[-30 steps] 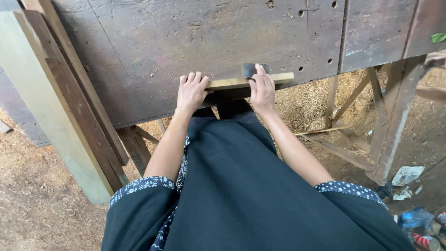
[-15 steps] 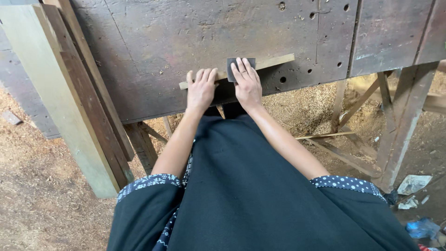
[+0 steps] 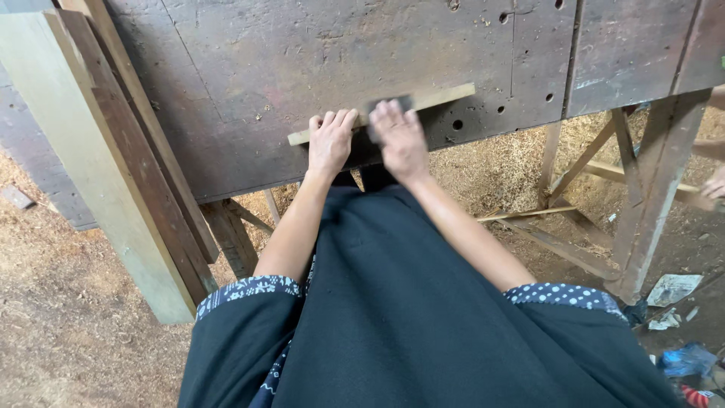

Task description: The person sands a small piece of wood on a workbench using a piece of sandpaper, moving the sandpaper back and forth over the surface of the wood.

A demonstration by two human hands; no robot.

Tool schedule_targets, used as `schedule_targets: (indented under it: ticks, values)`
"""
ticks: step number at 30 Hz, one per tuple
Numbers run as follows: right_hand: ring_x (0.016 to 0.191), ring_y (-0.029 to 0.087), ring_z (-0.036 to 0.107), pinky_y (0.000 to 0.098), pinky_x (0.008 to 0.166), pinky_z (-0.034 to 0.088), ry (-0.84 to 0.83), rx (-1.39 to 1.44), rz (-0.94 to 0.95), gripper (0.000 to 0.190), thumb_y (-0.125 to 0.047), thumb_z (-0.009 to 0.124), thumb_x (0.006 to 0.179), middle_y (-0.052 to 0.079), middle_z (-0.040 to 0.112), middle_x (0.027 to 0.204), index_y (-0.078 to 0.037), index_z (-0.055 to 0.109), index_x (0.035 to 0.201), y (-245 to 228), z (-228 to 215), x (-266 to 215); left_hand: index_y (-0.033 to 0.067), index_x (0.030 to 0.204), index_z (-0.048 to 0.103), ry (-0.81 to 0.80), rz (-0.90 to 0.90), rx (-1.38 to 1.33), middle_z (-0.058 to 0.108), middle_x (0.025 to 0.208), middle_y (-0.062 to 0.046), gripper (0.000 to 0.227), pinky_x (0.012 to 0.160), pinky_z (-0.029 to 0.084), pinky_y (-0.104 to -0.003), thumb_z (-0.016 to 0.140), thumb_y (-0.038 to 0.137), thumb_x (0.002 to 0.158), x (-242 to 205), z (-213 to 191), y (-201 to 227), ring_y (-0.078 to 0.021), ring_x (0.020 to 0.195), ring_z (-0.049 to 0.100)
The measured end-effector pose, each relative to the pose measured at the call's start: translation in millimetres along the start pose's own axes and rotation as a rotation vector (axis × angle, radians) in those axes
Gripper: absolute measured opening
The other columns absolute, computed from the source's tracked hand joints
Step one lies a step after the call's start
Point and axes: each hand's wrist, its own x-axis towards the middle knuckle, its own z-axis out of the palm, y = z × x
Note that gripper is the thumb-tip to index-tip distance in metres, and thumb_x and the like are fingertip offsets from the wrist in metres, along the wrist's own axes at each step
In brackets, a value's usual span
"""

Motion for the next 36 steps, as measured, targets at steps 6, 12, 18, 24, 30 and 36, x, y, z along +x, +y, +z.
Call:
schedule_targets:
  ticks: [6, 12, 18, 24, 30, 36]
  values:
    - [0.156, 0.025, 0.032, 0.0496, 0.129, 0.018, 0.044, -0.171, 0.073, 0.052, -0.003, 0.048, 0.104, 0.009, 0.044, 0.163, -0.014, 0.052, 0.154, 20, -9, -16, 0.0129, 0.129, 0.061, -0.03, -0.024, -0.045, 0.066, 0.118, -0.002, 0.043, 0.095, 0.04, -0.043, 0.065, 0.008, 0.086, -11, -3, 4, -0.0226, 0.108, 0.059]
    - [0.155, 0.024, 0.031, 0.0496, 0.128, 0.02, -0.058, -0.092, -0.048, 0.061, 0.0, 0.043, 0.094, 0.008, 0.041, 0.163, -0.013, 0.052, 0.153, 11, -3, -22, 0.0128, 0.129, 0.061, -0.029, -0.002, -0.044, 0.065, 0.122, -0.003, 0.046, 0.097, 0.04, -0.043, 0.069, 0.011, 0.084, -10, -7, 5, -0.0235, 0.112, 0.058]
    - [0.156, 0.02, 0.032, 0.046, 0.127, 0.025, 0.127, -0.127, 0.263, 0.047, -0.01, 0.049, 0.109, 0.003, 0.04, 0.166, -0.017, 0.05, 0.155, 47, -17, -24, 0.0144, 0.129, 0.062, -0.049, -0.02, -0.04, 0.064, 0.123, -0.002, 0.044, 0.099, 0.041, -0.041, 0.069, 0.011, 0.086, -13, -13, 4, -0.0228, 0.113, 0.058]
    - [0.155, 0.024, 0.03, 0.0491, 0.126, 0.023, -0.069, -0.111, -0.004, 0.054, -0.009, 0.048, 0.1, 0.007, 0.038, 0.165, -0.013, 0.049, 0.153, 10, 1, -33, 0.0156, 0.129, 0.064, -0.051, -0.017, -0.049, 0.064, 0.123, -0.002, 0.046, 0.1, 0.041, -0.041, 0.069, 0.009, 0.084, -15, -13, 4, -0.0233, 0.113, 0.058]
    - [0.157, 0.027, 0.021, 0.0482, 0.128, 0.014, 0.084, -0.172, 0.157, 0.054, -0.009, 0.048, 0.106, 0.013, 0.03, 0.168, -0.011, 0.042, 0.16, 37, -20, -33, 0.0165, 0.131, 0.064, -0.041, -0.017, -0.094, 0.064, 0.124, -0.002, 0.049, 0.1, 0.04, -0.041, 0.069, 0.007, 0.083, -13, -17, 3, -0.0231, 0.115, 0.058]
    - [0.158, 0.02, 0.019, 0.045, 0.13, 0.012, -0.134, -0.256, 0.093, 0.061, -0.01, 0.044, 0.103, 0.005, 0.026, 0.171, -0.021, 0.034, 0.162, 27, -7, -40, 0.0157, 0.133, 0.064, -0.042, 0.006, -0.099, 0.066, 0.124, -0.001, 0.049, 0.098, 0.041, -0.041, 0.07, 0.01, 0.084, -11, -20, 6, -0.0225, 0.114, 0.059]
